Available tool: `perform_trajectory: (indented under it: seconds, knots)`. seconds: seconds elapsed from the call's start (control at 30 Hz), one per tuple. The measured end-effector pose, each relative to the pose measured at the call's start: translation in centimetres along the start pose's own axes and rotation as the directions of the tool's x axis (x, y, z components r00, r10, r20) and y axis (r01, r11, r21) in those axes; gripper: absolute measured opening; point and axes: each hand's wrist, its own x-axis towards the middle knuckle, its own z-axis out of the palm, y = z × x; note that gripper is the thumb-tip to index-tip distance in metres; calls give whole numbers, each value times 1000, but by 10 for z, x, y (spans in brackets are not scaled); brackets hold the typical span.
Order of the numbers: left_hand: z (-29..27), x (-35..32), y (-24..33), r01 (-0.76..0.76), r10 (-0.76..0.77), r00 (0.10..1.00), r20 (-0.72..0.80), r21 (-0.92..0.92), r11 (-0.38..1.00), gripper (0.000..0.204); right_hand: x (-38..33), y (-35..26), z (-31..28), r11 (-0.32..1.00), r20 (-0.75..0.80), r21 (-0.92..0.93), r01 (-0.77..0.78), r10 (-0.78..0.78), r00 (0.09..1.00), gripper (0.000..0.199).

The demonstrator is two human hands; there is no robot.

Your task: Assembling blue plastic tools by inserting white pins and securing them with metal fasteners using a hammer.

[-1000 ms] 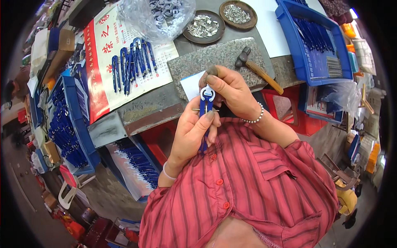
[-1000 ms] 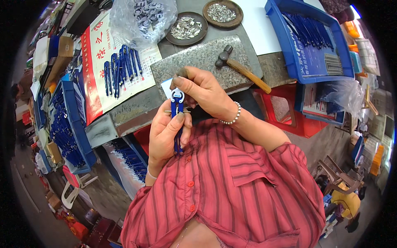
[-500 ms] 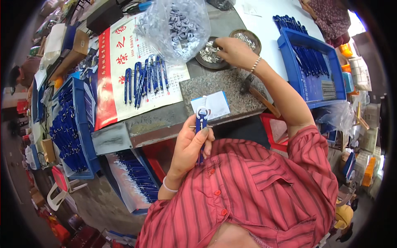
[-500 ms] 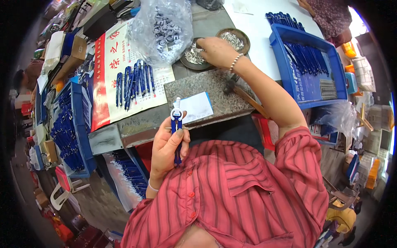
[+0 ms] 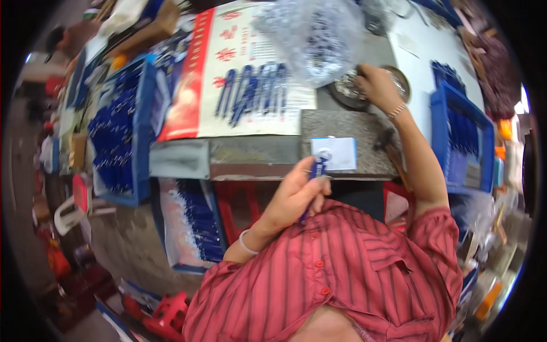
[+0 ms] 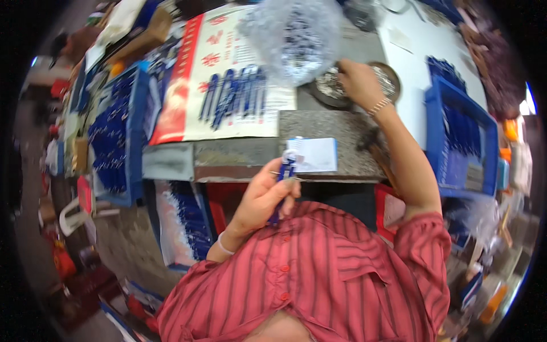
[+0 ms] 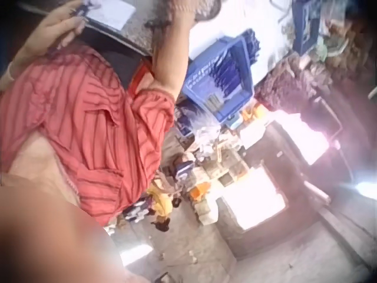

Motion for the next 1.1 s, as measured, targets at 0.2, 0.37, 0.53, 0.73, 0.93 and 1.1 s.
perform_trajectory:
  seconds: [0.2, 0.37, 0.53, 0.73, 0.93, 1.1]
  knots:
    - [3, 0, -11, -6, 6, 1000, 21, -1, 1000, 42, -30, -35, -33, 812, 64, 556, -177, 171, 983, 8]
    - [2, 2, -18, -25, 24, 999, 25, 24, 999, 45, -89, -96, -61, 570, 254, 744, -349, 241, 937, 10]
    - [6, -1, -11, -23, 25, 999, -33, 58, 998, 49, -123, -127, -55, 196, 452, 864, -464, 104, 886, 28]
    - [14, -1, -9, 4, 4, 997, -76, 112, 994, 41, -138, -133, -43, -40, 480, 877, -479, 71, 874, 31]
    - [25, 1, -15, 9, 0, 998, -60, 145, 989, 44, -152, -123, -40, -135, 509, 858, -495, 104, 854, 26]
    - [28, 2, -19, 2, 6, 999, -46, 160, 987, 44, -157, -116, -35, -277, 557, 813, -513, 113, 823, 16]
